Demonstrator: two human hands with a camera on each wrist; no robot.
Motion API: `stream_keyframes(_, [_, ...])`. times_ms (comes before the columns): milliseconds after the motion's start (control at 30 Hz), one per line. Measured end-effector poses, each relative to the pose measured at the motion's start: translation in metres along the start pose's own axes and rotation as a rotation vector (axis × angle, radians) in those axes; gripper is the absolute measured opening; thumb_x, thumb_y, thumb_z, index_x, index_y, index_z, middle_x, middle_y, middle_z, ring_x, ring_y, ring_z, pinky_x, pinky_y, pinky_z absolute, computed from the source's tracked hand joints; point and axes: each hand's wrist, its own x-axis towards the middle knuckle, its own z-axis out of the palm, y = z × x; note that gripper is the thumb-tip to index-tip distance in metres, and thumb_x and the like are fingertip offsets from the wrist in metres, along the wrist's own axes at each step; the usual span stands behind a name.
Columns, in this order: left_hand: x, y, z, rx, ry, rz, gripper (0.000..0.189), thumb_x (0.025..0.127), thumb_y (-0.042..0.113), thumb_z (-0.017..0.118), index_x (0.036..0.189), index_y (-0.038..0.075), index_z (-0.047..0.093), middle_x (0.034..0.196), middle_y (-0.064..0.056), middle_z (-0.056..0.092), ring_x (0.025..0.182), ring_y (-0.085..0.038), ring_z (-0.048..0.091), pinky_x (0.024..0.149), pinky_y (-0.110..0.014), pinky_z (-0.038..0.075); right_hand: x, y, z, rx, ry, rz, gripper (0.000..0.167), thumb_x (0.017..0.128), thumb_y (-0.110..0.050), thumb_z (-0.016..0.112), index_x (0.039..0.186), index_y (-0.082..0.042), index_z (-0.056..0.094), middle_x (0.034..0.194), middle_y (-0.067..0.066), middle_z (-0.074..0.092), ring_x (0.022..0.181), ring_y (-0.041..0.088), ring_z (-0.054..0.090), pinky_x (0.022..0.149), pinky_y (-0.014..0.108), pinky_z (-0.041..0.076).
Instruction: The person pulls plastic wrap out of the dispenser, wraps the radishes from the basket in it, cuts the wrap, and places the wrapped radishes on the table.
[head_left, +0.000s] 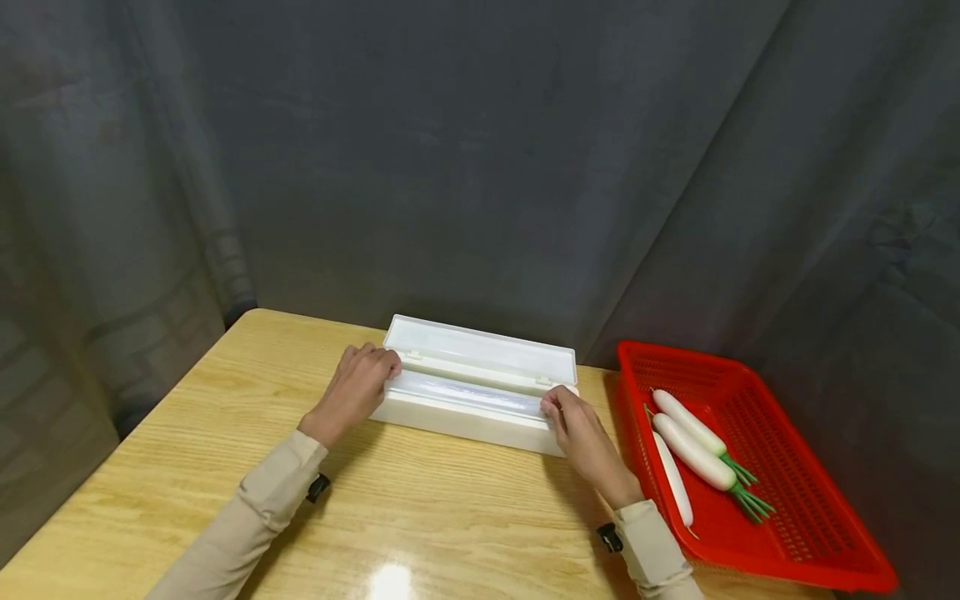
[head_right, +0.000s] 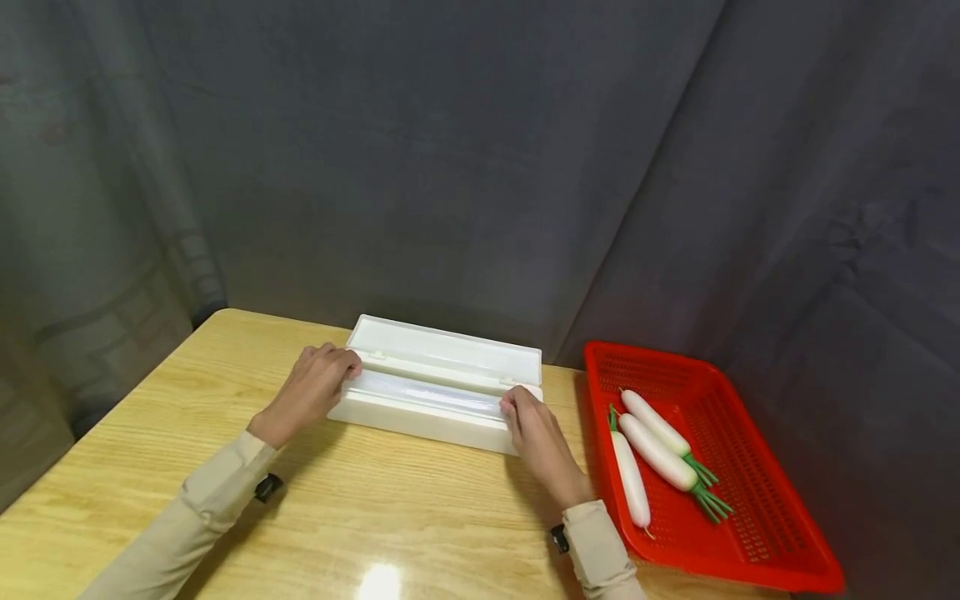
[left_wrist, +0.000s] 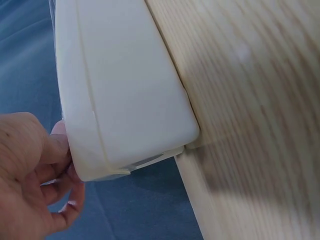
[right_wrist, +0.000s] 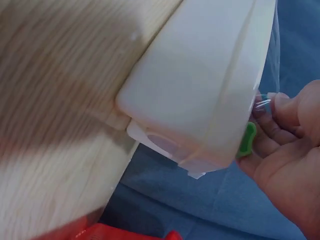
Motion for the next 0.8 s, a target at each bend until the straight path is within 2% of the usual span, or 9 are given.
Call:
stream_keyframes(100, [0.0005,-0.0002,0.0006,-0.043,0.0,-0.005,0.034,0.082,-0.024,0.062,0.077,0.008,0.054,0.072,-0.003,0.056,0.069,-0.02,0.048,0.067,-0.038,0.041,-0.0009,0.0009,0.0011,-0.012,-0.017,0.008,0.012,0.097,0.0,0.07,0.097,-0.004,0.06,0.079,-0.002,0.055,0.07,0.01,0.051,0.064,0.026,0.049])
stream_keyframes(200, [0.0009,0.0004,0.0016,-0.087,0.01,-0.009,0.034,0.082,-0.027,0.056,0.078,0.007,0.054,0.072,-0.003,0.053,0.067,-0.017,0.046,0.065,-0.036,0.044,-0.0016,0.0007,0.0014,-0.017,-0.016,0.021,0.012,0.098,0.001,0.069,0.099,-0.004,0.059,0.081,-0.001,0.057,0.072,0.012,0.053,0.066,0.028,0.051])
stream_keyframes(367, [0.0001,0.0009,0.0021,-0.124,0.035,-0.022,0.022,0.092,-0.015,0.067,0.084,0.004,0.061,0.078,-0.006,0.063,0.067,-0.017,0.051,0.065,-0.04,0.051,-0.0018,0.0015,0.0014,-0.006,-0.002,0.004,0.008,0.1,0.0,0.067,0.1,-0.003,0.06,0.082,0.001,0.06,0.074,0.012,0.055,0.067,0.029,0.053])
stream_keyframes(500, [-0.0012,-0.0003,0.0021,-0.158,0.041,-0.039,0.015,0.095,-0.006,0.069,0.086,0.004,0.062,0.081,-0.006,0.064,0.068,-0.018,0.051,0.066,-0.04,0.05,-0.0025,0.0041,0.0025,0.018,0.02,-0.005,0.008,0.098,0.001,0.068,0.1,-0.003,0.062,0.083,0.001,0.061,0.075,0.012,0.056,0.068,0.029,0.053])
stream_keyframes(667, [-0.002,-0.0018,0.0019,-0.191,0.054,-0.042,0.014,0.095,-0.006,0.069,0.088,0.004,0.062,0.081,-0.006,0.065,0.068,-0.017,0.051,0.068,-0.038,0.048,-0.0029,0.007,0.0045,0.045,0.071,-0.02,0.015,0.094,0.005,0.072,0.101,-0.005,0.063,0.083,0.0,0.061,0.075,0.01,0.057,0.068,0.028,0.054])
stream_keyframes(800, [-0.0016,-0.0025,0.0027,-0.177,0.088,-0.012,0.015,0.094,-0.01,0.067,0.09,0.003,0.064,0.082,-0.008,0.07,0.066,-0.017,0.053,0.068,-0.039,0.05,-0.0021,0.008,0.0047,0.045,0.104,-0.044,0.015,0.094,0.005,0.072,0.1,-0.005,0.063,0.082,0.0,0.061,0.074,0.009,0.056,0.066,0.026,0.052])
